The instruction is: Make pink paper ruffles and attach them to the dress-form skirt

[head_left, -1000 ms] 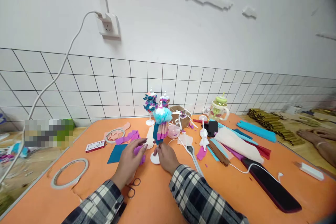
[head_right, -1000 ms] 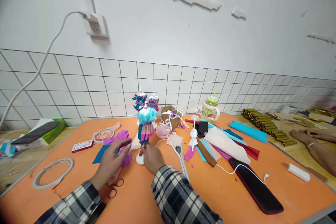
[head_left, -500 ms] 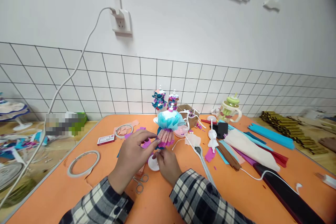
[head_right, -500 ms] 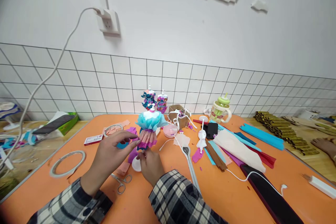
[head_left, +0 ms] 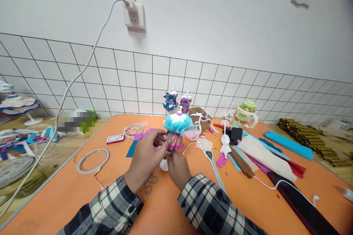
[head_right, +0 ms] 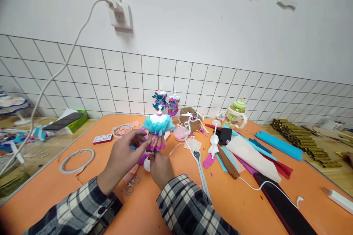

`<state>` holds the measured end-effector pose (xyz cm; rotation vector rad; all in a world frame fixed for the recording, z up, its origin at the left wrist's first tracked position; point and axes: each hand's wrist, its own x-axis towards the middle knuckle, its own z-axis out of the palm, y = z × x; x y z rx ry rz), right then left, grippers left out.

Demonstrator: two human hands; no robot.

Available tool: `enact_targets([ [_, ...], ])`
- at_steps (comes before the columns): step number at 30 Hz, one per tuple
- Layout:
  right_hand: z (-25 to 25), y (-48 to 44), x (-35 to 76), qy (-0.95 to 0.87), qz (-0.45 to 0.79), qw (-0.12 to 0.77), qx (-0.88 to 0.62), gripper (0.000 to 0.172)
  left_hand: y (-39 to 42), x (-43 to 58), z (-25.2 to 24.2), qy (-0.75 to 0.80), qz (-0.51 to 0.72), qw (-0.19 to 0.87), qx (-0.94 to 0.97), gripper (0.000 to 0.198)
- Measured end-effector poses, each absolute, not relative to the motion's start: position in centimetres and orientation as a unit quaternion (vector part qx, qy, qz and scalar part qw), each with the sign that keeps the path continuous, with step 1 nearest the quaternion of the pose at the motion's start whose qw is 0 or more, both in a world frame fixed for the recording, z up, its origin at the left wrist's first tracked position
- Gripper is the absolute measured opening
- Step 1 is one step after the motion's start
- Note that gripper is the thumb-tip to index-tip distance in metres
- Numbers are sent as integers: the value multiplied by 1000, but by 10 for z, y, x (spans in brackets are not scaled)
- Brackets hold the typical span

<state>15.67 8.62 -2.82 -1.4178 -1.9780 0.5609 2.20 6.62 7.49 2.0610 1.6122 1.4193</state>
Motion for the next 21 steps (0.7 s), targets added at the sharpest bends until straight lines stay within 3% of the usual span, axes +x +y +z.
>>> enact_targets([
  [6, -25, 85, 157, -758, 204, 294, -546, 27, 67, 24, 75, 538, 495, 100, 675, 11],
  [21, -34, 97, 165, -754, 202, 314, -541, 27, 73, 20, 70, 545, 460, 119, 690, 22],
])
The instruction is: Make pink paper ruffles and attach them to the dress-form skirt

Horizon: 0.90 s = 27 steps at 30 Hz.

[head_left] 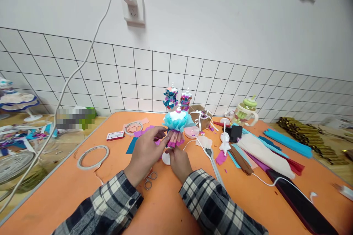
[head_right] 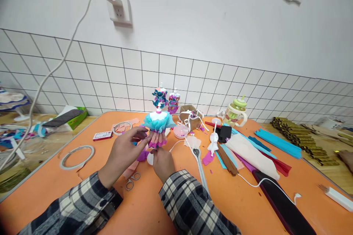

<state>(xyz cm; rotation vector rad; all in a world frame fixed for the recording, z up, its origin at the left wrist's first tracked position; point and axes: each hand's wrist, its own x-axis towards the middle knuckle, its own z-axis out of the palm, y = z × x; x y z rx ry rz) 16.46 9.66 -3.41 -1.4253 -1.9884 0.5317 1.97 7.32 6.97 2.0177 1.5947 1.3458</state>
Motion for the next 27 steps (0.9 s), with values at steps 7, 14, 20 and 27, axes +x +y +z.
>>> enact_targets([
  [7, -36, 102, 172, -755, 204, 335, -525, 28, 80, 20, 62, 570, 410, 130, 699, 20],
  [14, -39, 102, 171, -772, 212, 316, -509, 25, 76, 19, 67, 600, 374, 122, 697, 21],
  [20, -38, 123, 184, -749, 191, 300, -559, 25, 79, 12, 66, 616, 315, 122, 711, 51],
  [27, -35, 144, 191, -722, 173, 273, -611, 26, 76, -15, 72, 609, 263, 137, 736, 42],
])
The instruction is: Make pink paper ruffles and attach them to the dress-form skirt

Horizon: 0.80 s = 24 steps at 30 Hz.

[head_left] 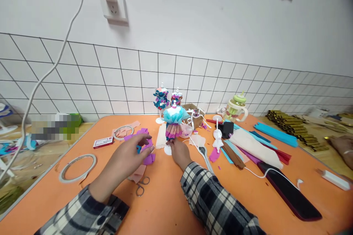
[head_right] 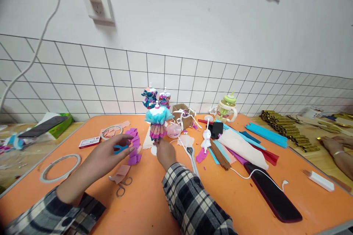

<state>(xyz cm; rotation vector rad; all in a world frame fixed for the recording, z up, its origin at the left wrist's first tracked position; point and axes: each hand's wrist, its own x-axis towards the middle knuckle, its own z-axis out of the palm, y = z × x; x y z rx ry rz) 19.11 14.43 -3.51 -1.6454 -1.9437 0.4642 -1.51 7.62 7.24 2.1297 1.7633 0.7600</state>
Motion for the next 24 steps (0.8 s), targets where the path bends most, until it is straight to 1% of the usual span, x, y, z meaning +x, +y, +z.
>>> enact_targets([
  [3, -34, 152, 192, -724, 168, 268, -613, 26, 62, -31, 59, 609, 208, 149, 751, 43],
  [6, -32, 159, 194, -725, 166, 270, -612, 24, 44, -44, 33, 604, 131, 157, 770, 45],
  [7, -32, 160, 194, -725, 165, 272, -611, 24, 39, -47, 22, 606, 115, 150, 773, 51],
  [9, -32, 161, 195, -725, 164, 277, -609, 24, 33, -52, 3, 602, 81, 105, 788, 65],
  [10, -32, 161, 196, -725, 164, 281, -607, 24, 32, -54, -5, 597, 82, 85, 794, 63],
  [12, -32, 159, 197, -727, 163, 288, -602, 23, 33, -56, -16, 586, 121, 62, 799, 54],
  [16, -31, 148, 200, -717, 151, 312, -604, 28, 41, -58, -21, 554, 193, 65, 807, 39],
  [20, -26, 132, 207, -693, 124, 342, -622, 35, 46, -67, -15, 540, 213, 56, 812, 31],
  [22, -24, 122, 210, -696, 107, 347, -620, 33, 48, -77, -13, 546, 221, 48, 807, 30],
  [24, -22, 110, 210, -729, 94, 340, -587, 29, 50, -88, -13, 566, 227, 36, 791, 32],
])
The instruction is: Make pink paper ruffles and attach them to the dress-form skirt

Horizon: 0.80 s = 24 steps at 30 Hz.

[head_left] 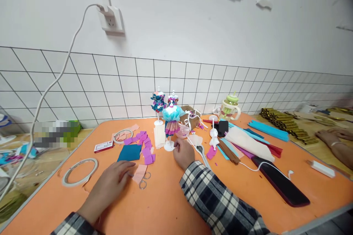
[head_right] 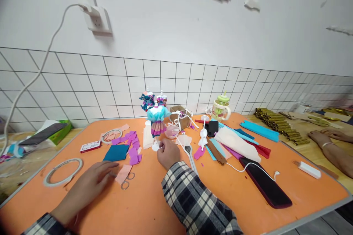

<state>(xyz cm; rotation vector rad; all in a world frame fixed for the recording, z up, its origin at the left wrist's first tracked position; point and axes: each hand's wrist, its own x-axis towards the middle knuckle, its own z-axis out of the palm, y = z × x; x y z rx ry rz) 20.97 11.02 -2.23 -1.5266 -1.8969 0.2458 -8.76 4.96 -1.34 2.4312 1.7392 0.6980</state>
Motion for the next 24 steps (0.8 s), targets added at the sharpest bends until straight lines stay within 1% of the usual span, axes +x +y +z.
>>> enact_targets([
  [4, -23, 82, 189, -849, 105, 292, -429, 26, 52, -103, -18, 596, 221, 23, 772, 35],
  [7, -27, 64, 166, -909, 122, 251, -310, 30, 52, -102, -19, 578, 207, 32, 789, 34],
  [9, -30, 57, 156, -932, 121, 220, -260, 30, 51, -98, -17, 565, 199, 38, 799, 33],
  [14, -32, 58, 157, -946, 137, 176, -236, 21, 44, -80, -11, 485, 178, 66, 853, 31],
  [16, -32, 60, 161, -948, 147, 163, -231, 18, 41, -74, -11, 458, 168, 74, 870, 27],
  [20, -31, 59, 174, -946, 160, 138, -245, 15, 38, -71, -11, 449, 165, 63, 876, 22],
  [24, -28, 57, 191, -938, 166, 127, -277, 13, 39, -75, -11, 472, 187, 39, 860, 31],
])
